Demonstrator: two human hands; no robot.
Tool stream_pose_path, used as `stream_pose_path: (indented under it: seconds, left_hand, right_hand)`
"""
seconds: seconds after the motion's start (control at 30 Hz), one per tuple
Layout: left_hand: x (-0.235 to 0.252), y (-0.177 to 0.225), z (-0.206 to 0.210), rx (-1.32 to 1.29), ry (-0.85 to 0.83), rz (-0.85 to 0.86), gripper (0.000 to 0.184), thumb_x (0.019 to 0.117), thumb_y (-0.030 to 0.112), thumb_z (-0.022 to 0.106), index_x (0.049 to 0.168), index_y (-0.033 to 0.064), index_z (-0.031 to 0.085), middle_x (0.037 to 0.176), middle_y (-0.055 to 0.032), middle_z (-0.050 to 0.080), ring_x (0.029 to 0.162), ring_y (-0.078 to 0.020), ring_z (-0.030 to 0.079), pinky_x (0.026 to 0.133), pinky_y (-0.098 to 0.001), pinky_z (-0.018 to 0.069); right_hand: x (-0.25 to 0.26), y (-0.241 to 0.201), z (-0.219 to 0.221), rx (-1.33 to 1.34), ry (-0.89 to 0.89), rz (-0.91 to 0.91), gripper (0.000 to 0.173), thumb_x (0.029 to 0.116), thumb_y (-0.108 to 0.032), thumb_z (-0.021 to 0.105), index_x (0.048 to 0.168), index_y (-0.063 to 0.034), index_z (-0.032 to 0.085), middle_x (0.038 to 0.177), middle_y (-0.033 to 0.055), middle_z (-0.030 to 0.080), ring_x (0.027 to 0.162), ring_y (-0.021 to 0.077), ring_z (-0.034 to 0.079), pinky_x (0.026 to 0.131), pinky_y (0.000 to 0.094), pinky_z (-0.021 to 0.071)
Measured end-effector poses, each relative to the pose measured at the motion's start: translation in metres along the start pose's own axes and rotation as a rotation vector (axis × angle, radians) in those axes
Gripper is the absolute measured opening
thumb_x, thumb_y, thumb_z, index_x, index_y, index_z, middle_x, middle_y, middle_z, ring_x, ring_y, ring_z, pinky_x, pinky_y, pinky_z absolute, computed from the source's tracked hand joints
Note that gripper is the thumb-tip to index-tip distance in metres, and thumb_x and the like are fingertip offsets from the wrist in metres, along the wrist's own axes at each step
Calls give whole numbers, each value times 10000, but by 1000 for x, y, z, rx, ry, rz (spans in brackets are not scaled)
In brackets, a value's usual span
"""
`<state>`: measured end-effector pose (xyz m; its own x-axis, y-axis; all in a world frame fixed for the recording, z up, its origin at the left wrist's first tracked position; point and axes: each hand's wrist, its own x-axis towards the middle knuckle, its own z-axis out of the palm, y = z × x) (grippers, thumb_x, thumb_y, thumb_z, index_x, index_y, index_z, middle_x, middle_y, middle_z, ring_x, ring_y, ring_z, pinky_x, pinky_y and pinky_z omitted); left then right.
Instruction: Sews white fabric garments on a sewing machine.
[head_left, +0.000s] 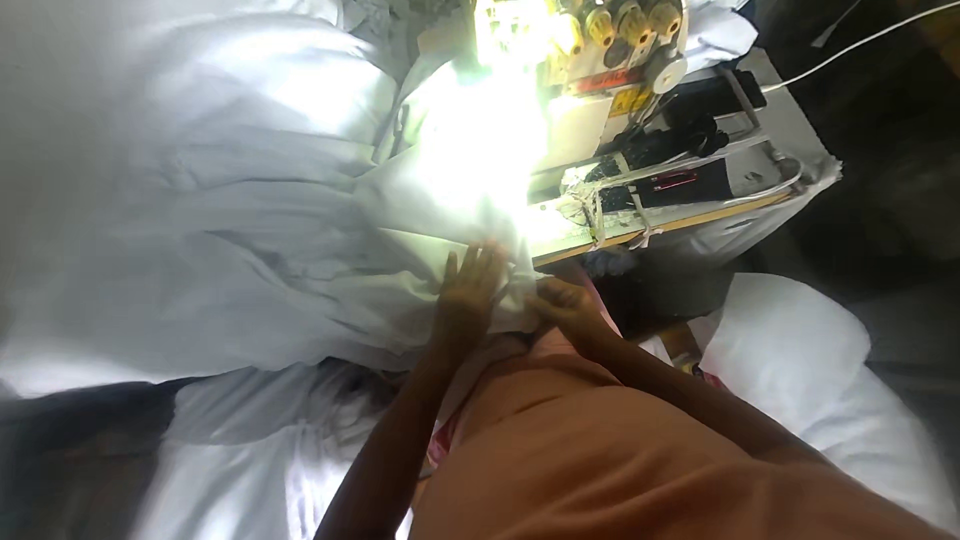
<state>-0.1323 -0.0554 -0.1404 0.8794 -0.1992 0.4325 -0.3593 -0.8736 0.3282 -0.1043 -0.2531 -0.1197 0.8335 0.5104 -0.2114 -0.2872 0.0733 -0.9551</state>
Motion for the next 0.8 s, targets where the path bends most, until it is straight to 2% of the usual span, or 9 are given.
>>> stream_pose_path:
  seconds: [0.1,0.23,0.33,0.43,0.57,0.8]
  left_hand:
    - [0,-5,4,-29,32,18,361,993,33,535,1329,9,664,1408,-178,627,1357,-408,548,1126,-663,342]
    - [-1,11,-16,-103,41,27,308,1031,107,545,1271,-25,685,1348,-192,663,1347,-340,572,1178,-525,359]
    - [-3,26,-18,-74,47,39,323,1034,115,541,1285,-42,669,1345,-196,663,1328,-325,592,1163,-490,389]
    - [-8,30,-8,8,60,55,337,1020,97,556,1318,-32,650,1381,-188,643,1354,-328,568,1168,-499,374]
    - [-12,32,-1,83,88,74,336,997,100,599,1309,-2,669,1386,-169,644,1385,-345,531,1201,-529,297]
    - [-10,41,0,157,137,85,283,1011,123,601,1262,52,711,1270,-106,723,1274,-249,638,1175,-522,330]
  right_hand:
    - [-2,-3,0,-11,14,22,166,1012,-28,562,1152,28,633,911,13,701,763,25,671,712,217,583]
    - [-5,-3,-2,7,27,24,160,1015,-19,556,1149,17,636,888,0,698,757,16,667,720,205,579]
    - [-9,-5,0,-16,8,6,161,1037,-42,537,1165,-9,630,868,6,691,710,33,655,670,210,577]
    - [-10,-6,2,10,14,12,170,1037,-47,536,1177,-10,626,890,20,700,715,48,669,655,220,585]
    - [-9,-3,1,26,25,-2,179,1023,-45,546,1176,8,622,906,14,699,726,38,667,656,213,579]
    - [-13,0,1,8,16,-23,184,1041,-71,542,1199,-40,630,887,-11,693,664,21,628,605,187,548]
